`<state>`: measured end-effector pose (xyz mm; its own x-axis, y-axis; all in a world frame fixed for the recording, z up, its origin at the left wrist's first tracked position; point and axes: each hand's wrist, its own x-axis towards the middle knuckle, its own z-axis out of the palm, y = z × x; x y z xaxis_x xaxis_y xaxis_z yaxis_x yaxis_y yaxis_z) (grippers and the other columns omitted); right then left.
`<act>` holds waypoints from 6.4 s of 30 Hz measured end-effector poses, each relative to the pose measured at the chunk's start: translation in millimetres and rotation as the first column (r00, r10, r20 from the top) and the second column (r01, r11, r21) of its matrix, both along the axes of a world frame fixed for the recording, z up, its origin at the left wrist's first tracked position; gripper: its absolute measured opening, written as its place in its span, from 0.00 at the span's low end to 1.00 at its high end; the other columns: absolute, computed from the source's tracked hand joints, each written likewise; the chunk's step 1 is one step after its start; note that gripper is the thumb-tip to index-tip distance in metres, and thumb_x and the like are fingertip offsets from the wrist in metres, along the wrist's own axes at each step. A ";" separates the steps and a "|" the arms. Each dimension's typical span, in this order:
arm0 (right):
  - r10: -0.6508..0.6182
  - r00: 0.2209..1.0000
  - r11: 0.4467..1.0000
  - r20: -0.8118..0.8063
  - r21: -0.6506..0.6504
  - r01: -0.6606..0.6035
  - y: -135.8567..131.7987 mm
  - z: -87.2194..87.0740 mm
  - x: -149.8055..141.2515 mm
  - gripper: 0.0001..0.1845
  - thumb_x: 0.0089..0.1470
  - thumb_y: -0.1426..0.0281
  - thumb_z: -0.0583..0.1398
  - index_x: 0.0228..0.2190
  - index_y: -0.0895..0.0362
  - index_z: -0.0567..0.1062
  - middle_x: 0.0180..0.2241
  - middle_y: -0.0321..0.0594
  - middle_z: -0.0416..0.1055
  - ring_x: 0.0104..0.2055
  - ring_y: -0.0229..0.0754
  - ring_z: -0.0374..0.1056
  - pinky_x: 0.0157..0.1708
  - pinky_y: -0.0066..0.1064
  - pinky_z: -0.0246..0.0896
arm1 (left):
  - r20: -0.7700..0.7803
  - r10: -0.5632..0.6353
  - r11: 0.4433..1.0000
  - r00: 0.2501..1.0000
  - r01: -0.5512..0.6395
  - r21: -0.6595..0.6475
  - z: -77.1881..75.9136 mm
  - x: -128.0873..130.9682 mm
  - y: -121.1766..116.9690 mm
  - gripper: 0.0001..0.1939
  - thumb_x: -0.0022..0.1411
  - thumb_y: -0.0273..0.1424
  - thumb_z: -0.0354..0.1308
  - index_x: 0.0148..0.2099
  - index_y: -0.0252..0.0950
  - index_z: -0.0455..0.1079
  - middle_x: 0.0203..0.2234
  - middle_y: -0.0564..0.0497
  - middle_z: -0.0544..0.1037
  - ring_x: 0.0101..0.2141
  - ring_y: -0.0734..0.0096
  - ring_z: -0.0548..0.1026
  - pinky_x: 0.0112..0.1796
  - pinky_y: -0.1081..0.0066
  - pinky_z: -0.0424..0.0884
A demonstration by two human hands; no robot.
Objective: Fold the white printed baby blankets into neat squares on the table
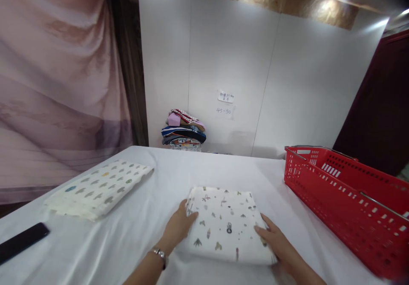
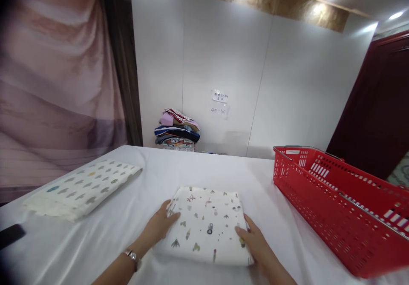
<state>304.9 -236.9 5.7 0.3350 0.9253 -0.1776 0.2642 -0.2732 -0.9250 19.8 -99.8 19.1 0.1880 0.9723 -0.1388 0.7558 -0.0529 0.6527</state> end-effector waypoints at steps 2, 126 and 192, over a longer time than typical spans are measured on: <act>0.075 0.972 0.997 -0.223 0.016 -0.073 -5.4 -7.6 -7.0 0.45 0.43 0.52 0.56 0.61 0.52 0.54 0.46 0.40 0.74 0.48 0.51 0.70 0.46 0.41 0.65 | -0.006 -0.022 1.000 1.000 0.022 0.004 6.5 -10.7 4.3 0.31 0.58 0.39 0.48 0.62 0.34 0.50 0.45 0.44 0.76 0.38 0.63 0.77 0.32 0.71 0.72; 0.348 0.359 0.702 0.866 0.013 -0.712 247.1 1.7 -141.0 0.22 0.60 0.66 0.49 0.55 0.57 0.63 0.60 0.46 0.56 0.64 0.47 0.46 0.60 0.43 0.39 | 0.169 0.275 0.933 0.946 -0.305 0.190 -31.9 -33.7 62.9 0.10 0.60 0.39 0.50 0.30 0.39 0.62 0.20 0.57 0.68 0.24 0.73 0.67 0.27 0.73 0.60; 0.075 0.997 0.992 -0.029 0.103 -0.072 52.0 -10.2 -5.9 0.23 0.52 0.53 0.55 0.38 0.58 0.76 0.30 0.38 0.73 0.28 0.38 0.65 0.29 0.29 0.60 | -0.050 -0.367 0.710 0.929 0.315 0.629 -10.9 -22.7 -18.4 0.16 0.63 0.39 0.51 0.48 0.36 0.68 0.48 0.44 0.72 0.50 0.60 0.69 0.51 0.58 0.66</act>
